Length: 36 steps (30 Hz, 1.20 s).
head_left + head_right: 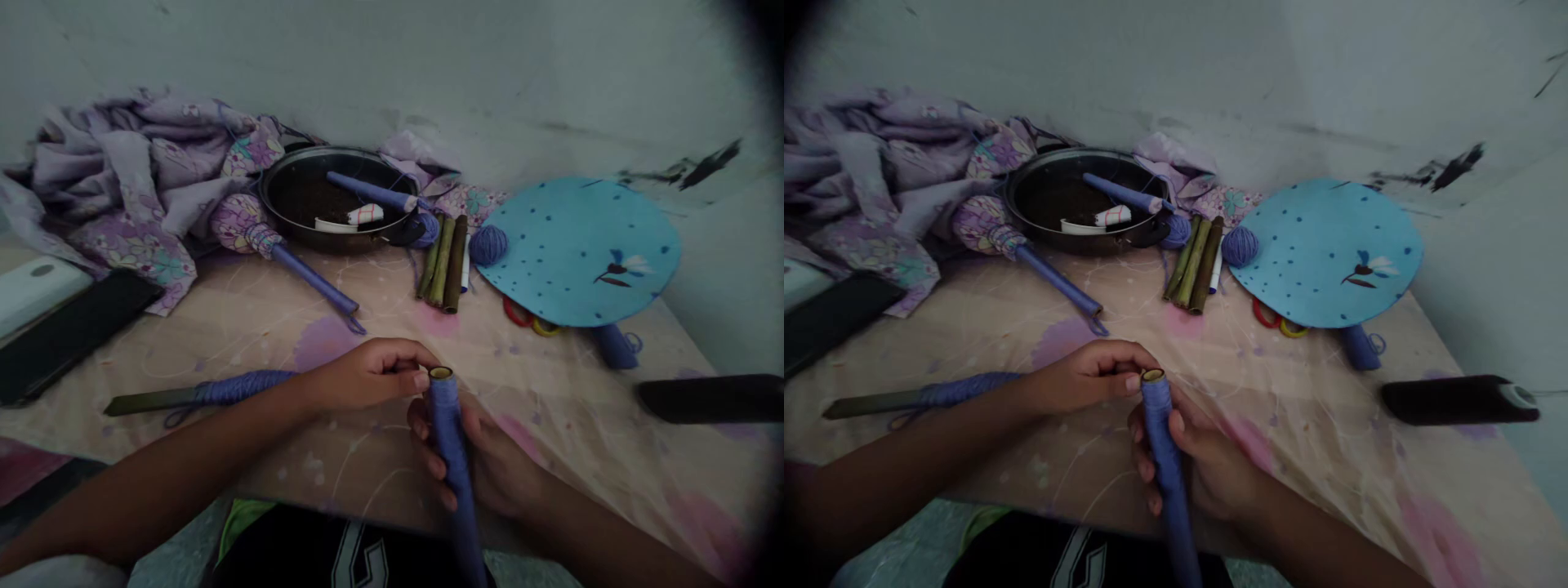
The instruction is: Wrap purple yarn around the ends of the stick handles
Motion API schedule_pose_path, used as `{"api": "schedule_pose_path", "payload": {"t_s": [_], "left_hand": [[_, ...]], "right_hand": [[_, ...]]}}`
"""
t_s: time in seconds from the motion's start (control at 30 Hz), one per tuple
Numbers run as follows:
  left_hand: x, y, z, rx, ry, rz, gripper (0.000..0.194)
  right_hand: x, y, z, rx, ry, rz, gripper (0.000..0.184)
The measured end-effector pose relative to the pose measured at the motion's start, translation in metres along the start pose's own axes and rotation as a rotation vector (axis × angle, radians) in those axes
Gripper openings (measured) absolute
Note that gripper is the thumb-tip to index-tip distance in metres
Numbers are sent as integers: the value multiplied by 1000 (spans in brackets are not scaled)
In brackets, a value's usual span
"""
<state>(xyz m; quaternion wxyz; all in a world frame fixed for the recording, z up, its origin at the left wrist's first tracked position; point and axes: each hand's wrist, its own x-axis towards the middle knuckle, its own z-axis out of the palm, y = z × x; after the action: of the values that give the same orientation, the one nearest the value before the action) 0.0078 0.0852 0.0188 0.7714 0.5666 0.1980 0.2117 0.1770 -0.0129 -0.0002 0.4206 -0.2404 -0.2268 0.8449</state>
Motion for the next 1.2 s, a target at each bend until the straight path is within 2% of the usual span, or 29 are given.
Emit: {"api": "schedule_pose_path", "payload": {"t_s": [0.1,0.27,0.37,0.53,0.7,0.8,1.0,1.2], "left_hand": [[1,-3,0,39,-42,-7,28],[2,-5,1,246,87,6,21],[2,-7,1,258,90,25,21],[2,-8,1,247,23,47,22],[4,-8,-2,479,-21,55,22],[6,-8,-3,560,-8,68,21],[7,-5,-2,568,24,52,22],[5,-7,-4,558,19,48,24]], "right_hand": [[1,-2,3,-12,61,4,31],[2,-4,5,11,175,13,28],[4,-4,4,10,222,16,34],[7,-8,3,16,220,32,29],[7,-12,0,13,198,-3,22],[6,-11,0,21,193,11,21],[6,-10,4,40,226,53,33],[9,-8,2,14,244,64,31]]}}
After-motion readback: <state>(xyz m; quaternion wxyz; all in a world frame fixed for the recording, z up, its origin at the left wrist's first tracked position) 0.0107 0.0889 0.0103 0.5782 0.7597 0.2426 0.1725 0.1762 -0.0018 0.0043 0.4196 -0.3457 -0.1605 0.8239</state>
